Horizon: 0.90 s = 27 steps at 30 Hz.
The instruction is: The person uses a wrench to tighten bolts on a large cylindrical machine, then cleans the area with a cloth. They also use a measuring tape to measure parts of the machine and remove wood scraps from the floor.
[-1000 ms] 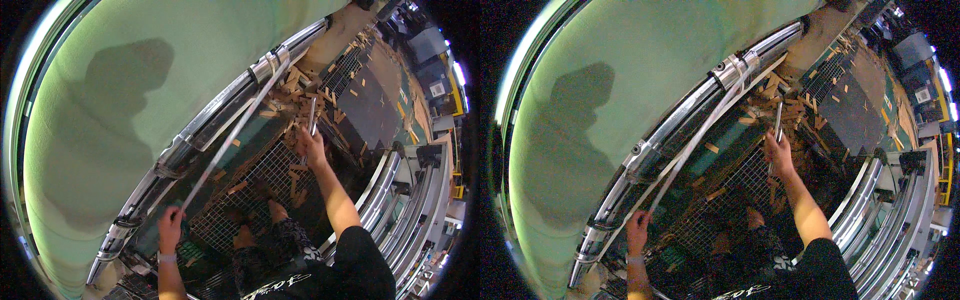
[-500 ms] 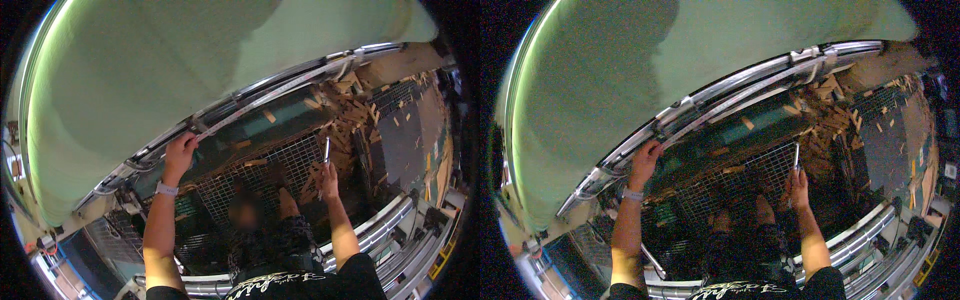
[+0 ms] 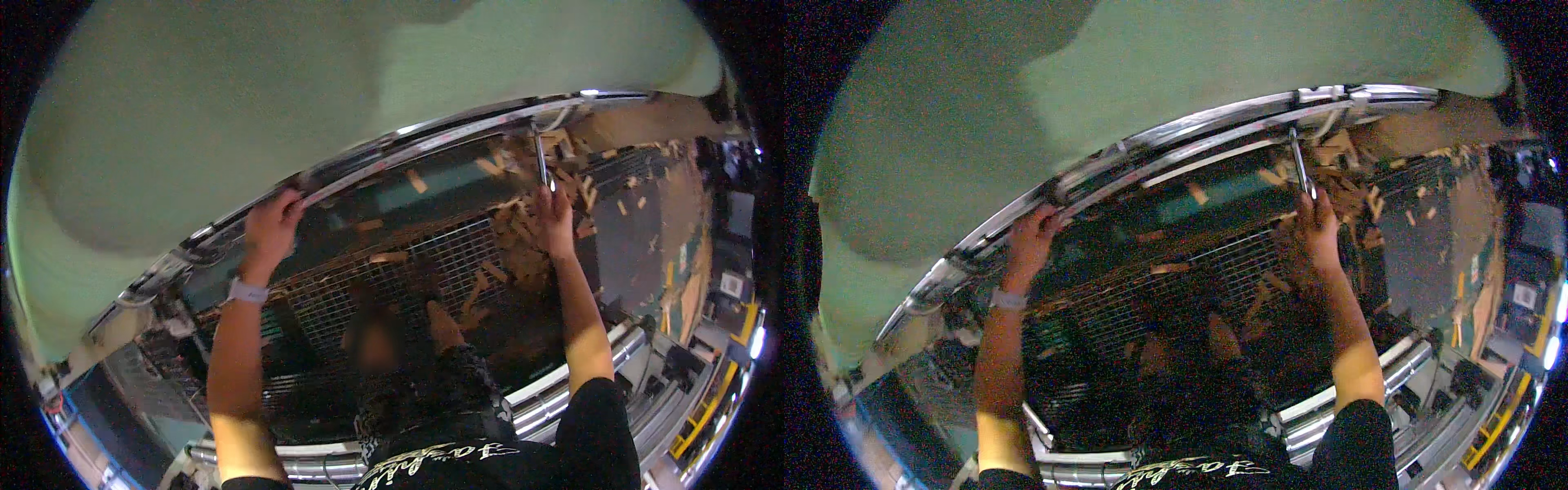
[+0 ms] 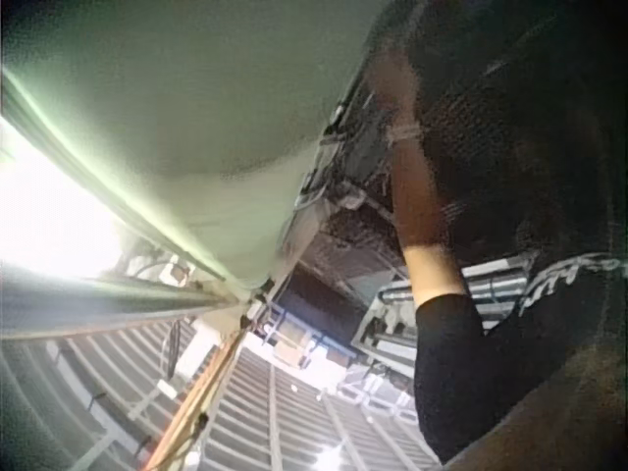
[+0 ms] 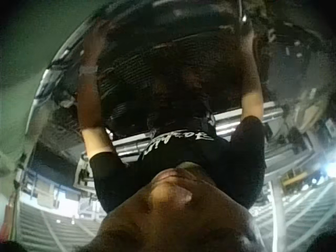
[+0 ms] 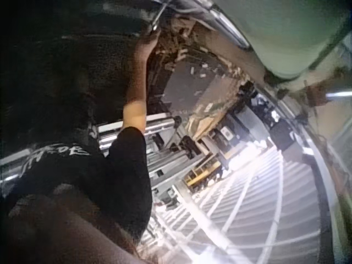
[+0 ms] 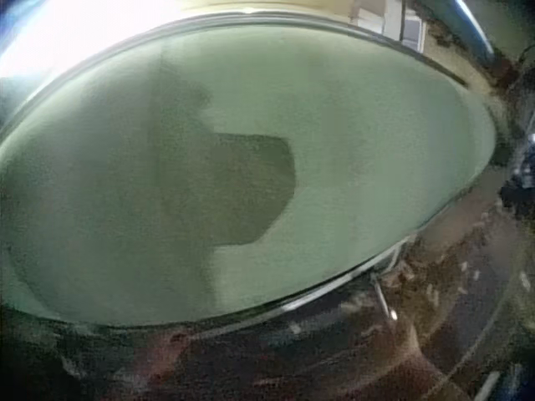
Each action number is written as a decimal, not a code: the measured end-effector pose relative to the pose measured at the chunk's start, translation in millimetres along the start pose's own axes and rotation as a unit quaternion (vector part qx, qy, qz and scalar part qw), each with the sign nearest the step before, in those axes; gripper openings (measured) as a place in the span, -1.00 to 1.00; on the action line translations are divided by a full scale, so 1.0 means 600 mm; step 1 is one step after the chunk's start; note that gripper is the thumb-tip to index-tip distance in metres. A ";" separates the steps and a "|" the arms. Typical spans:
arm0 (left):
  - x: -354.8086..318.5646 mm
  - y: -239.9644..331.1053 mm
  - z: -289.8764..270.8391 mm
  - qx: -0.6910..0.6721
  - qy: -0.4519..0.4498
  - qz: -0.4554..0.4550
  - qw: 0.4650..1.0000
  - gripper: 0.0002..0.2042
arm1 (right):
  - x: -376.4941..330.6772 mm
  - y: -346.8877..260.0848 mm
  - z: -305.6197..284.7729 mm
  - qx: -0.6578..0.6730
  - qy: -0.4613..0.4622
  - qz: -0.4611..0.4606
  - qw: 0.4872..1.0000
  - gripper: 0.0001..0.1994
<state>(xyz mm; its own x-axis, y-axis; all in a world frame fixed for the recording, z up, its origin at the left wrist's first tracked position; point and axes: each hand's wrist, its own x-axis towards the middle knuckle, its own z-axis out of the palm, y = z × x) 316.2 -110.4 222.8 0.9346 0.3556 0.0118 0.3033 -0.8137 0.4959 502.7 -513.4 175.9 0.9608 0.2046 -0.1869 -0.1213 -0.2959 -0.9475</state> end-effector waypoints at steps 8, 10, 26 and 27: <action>-0.006 -0.006 0.001 -0.015 0.025 0.030 0.999 -0.92 | 0.311 0.046 -0.127 0.043 0.303 -0.111 0.946 -0.66; 0.005 -0.006 0.004 -0.071 -0.021 0.023 0.997 -0.94 | 0.405 0.078 -0.206 0.001 0.331 -0.110 0.937 -0.59; -0.003 -0.015 -0.026 -0.035 -0.044 0.029 0.998 -0.85 | 0.514 0.131 -0.197 -0.390 0.374 -0.198 0.818 -0.78; -0.001 -0.014 -0.025 -0.039 -0.051 0.019 0.998 -0.84 | 0.528 0.150 -0.228 -0.427 0.380 -0.206 0.795 -0.75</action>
<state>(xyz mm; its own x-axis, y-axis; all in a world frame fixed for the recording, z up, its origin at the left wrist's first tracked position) 310.3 -97.0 231.9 0.9604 0.2732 -0.0539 0.2552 -0.7863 0.5627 830.5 -602.7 66.7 0.7877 -0.0778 0.6111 0.1446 -0.9409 -0.3062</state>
